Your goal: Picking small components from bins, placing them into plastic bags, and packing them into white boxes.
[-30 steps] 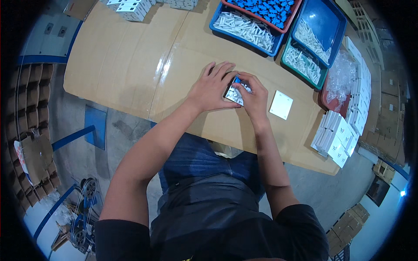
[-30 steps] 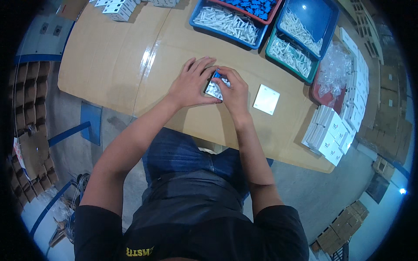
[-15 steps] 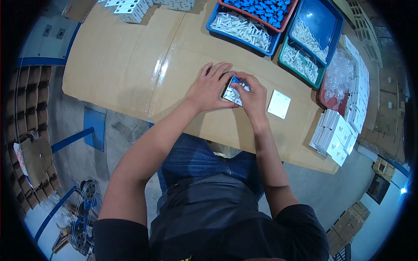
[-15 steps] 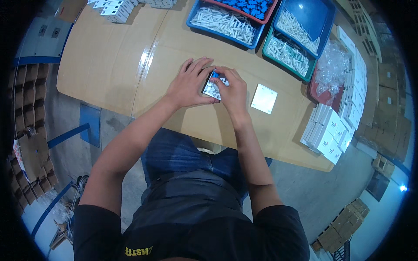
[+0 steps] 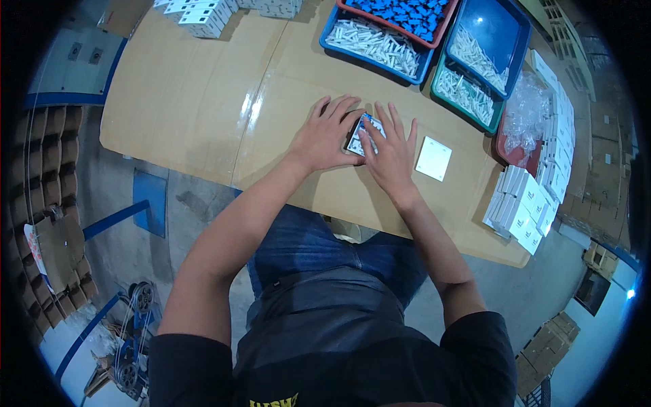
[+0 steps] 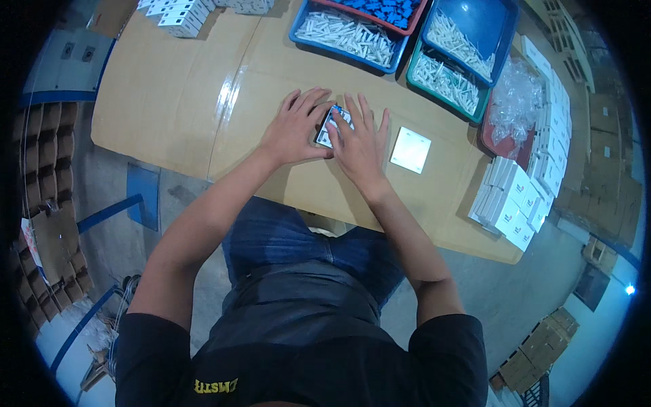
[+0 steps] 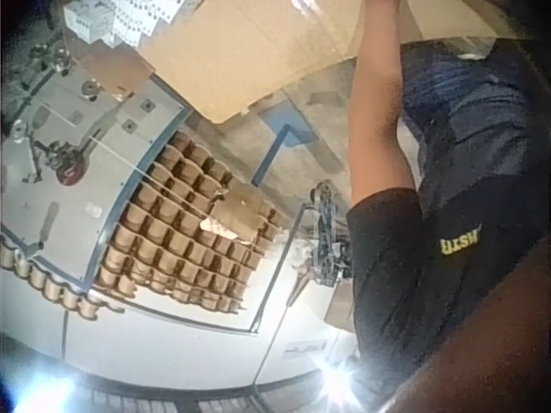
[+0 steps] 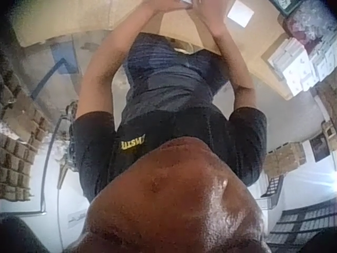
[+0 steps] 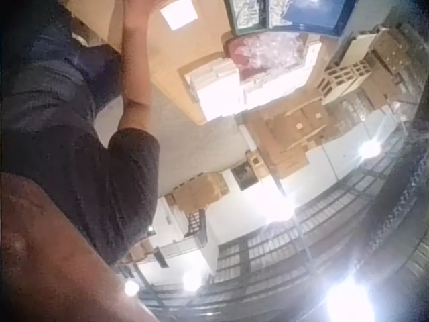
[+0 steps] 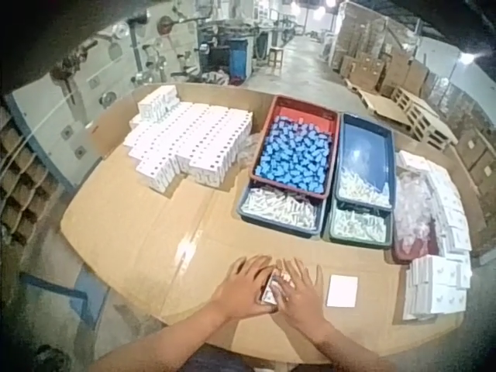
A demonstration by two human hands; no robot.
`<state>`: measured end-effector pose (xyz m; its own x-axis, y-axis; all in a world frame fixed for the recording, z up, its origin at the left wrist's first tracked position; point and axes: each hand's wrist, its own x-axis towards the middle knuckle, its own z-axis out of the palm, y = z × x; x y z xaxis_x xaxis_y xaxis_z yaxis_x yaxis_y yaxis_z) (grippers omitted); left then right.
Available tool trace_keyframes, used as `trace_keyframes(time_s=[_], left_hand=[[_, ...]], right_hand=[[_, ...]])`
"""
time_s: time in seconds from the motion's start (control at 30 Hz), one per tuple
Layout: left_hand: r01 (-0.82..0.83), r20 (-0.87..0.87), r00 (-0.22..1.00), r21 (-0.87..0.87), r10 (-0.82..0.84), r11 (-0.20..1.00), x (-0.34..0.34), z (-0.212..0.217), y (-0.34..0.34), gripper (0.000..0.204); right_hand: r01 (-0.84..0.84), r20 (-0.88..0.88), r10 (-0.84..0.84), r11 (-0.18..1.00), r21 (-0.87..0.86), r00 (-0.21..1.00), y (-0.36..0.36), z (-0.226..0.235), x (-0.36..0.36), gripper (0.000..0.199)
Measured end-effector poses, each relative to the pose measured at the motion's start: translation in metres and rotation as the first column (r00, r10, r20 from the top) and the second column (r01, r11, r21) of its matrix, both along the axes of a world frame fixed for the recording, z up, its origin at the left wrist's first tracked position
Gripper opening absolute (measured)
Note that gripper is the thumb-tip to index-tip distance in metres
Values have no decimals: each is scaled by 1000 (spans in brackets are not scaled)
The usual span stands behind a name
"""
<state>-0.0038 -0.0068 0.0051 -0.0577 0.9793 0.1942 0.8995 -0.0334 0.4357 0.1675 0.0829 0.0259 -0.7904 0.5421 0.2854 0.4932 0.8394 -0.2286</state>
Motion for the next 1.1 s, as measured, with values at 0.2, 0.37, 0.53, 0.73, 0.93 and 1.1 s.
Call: trace_keyframes(time_s=[0.2,0.37,0.53,0.73,0.93,1.1], left_hand=[[-1,15,1000,-5,1,1000,6,3,-1,96],[-10,-2,1000,-27,10,1000,4,8,-1,98],[-14,-3,1000,41,14,999,3,6,-4,98],[-63,591,805,-14,59,998,25,10,-18,89],[-84,810,-585,-117,46,990,74,53,-54,64],[97,636,-770,28,57,995,84,64,-62,66]], right_hand=[[-81,-40,76,983,-167,996,11,17,8,32],[616,-102,-651,750,-243,752,23,1,99,47],[715,102,-751,565,-410,652,24,3,122,53],[267,-236,-736,495,-827,634,25,-4,128,45],[-329,-434,-801,313,-891,412,11,26,151,38],[-797,-384,-843,-84,-598,377,-3,56,140,51]])
